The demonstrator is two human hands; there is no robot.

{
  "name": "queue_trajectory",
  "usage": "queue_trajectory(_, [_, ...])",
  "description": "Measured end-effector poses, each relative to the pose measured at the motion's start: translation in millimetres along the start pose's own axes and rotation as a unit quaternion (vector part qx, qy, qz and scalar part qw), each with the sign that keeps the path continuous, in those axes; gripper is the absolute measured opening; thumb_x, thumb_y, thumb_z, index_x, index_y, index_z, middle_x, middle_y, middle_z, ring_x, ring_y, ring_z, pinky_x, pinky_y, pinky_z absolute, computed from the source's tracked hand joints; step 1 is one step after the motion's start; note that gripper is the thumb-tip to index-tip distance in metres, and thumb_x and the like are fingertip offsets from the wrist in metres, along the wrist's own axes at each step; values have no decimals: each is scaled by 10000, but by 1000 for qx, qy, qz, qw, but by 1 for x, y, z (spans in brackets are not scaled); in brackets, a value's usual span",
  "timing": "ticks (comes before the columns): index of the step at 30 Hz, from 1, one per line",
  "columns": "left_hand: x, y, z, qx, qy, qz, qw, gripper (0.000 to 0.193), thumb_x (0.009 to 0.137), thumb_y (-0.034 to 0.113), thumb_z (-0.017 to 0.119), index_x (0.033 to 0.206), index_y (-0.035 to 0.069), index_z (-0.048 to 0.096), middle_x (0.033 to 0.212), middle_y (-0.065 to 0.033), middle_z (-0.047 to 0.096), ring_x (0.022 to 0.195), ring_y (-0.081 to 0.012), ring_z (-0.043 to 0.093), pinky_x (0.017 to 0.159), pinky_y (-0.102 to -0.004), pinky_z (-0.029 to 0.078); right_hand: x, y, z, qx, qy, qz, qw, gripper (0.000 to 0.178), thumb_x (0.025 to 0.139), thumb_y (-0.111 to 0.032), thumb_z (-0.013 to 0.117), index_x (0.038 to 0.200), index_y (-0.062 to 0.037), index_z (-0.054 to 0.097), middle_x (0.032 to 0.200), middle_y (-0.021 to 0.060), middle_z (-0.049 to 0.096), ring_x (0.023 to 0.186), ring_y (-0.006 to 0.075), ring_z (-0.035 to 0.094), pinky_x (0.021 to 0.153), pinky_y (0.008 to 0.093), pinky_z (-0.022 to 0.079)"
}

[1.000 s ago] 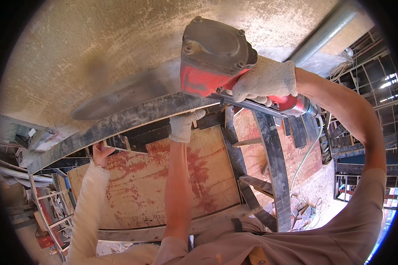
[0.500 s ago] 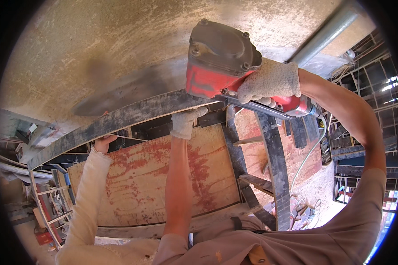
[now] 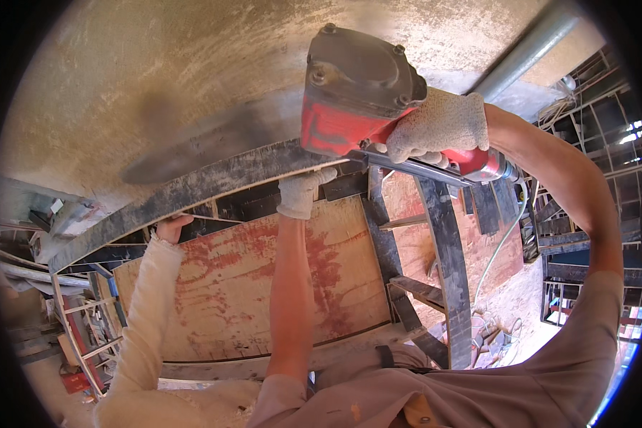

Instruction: The person assembles a wooden frame by positioning wooden strips and fastening them with a red pneumatic nail gun. They occasionally use a hammer to adjust pieces and work alongside another person in a cluttered workshop.

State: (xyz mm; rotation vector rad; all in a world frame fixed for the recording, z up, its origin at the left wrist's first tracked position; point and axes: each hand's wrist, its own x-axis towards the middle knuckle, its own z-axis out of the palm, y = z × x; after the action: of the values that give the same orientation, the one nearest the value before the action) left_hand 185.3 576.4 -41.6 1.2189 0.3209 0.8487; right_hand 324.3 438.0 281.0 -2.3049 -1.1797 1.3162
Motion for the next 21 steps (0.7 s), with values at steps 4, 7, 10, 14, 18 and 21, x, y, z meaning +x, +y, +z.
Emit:
queue_trajectory(4, [-2, 9, 1, -9, 5, -4, 1000, 542, 740, 57, 899, 1231, 50, 669, 1232, -63, 687, 1123, -201, 635, 963, -341, 514, -23, 15, 2, 46, -25, 9, 999, 126, 808, -103, 706, 891, -27, 648, 605, -12, 497, 478, 101, 510, 434, 267, 495])
queue_trajectory(7, [-3, 11, 12, -26, 2, -11, 1000, 551, 744, 58, 896, 1243, 48, 663, 1248, -67, 683, 1134, -204, 632, 969, -341, 513, -61, 77, 7, 86, 32, -17, 996, 313, 844, -156, 762, 1101, -14, 653, 690, -8, 564, 521, 81, 557, 461, 248, 522])
queue_trajectory(10, [-15, 14, 12, -69, 17, -12, 997, 559, 747, 59, 893, 1254, 47, 657, 1263, -70, 678, 1145, -206, 630, 974, -341, 511, -119, 134, 23, 168, 67, -64, 981, 434, 821, -122, 835, 1199, -33, 640, 890, 12, 668, 693, 78, 641, 593, 229, 560])
queue_trajectory(14, [-49, 26, 20, 255, 96, 87, 958, 601, 859, 222, 820, 1366, 5, 581, 1371, -127, 622, 1284, -296, 558, 1102, -389, 435, -211, 179, 88, 295, 257, 58, 918, 326, 788, -57, 769, 1097, -46, 668, 767, 4, 617, 554, 84, 551, 487, 268, 445])
queue_trajectory(18, [-96, 15, 97, 243, 154, 59, 956, 730, 952, 371, 730, 1486, -52, 466, 1489, -218, 518, 1389, -371, 471, 1176, -418, 363, -242, 284, 155, 342, 240, 153, 896, 212, 785, -60, 714, 993, -60, 673, 653, -4, 580, 480, 99, 522, 429, 284, 396])
queue_trajectory(21, [-179, 31, 176, 198, 164, -52, 965, 868, 980, 460, 679, 1522, -126, 335, 1541, -328, 394, 1427, -425, 421, 1209, -449, 319, -242, 431, 217, 279, 229, 275, 891, 193, 784, -95, 707, 957, -27, 655, 674, 30, 596, 490, 133, 548, 430, 307, 430])
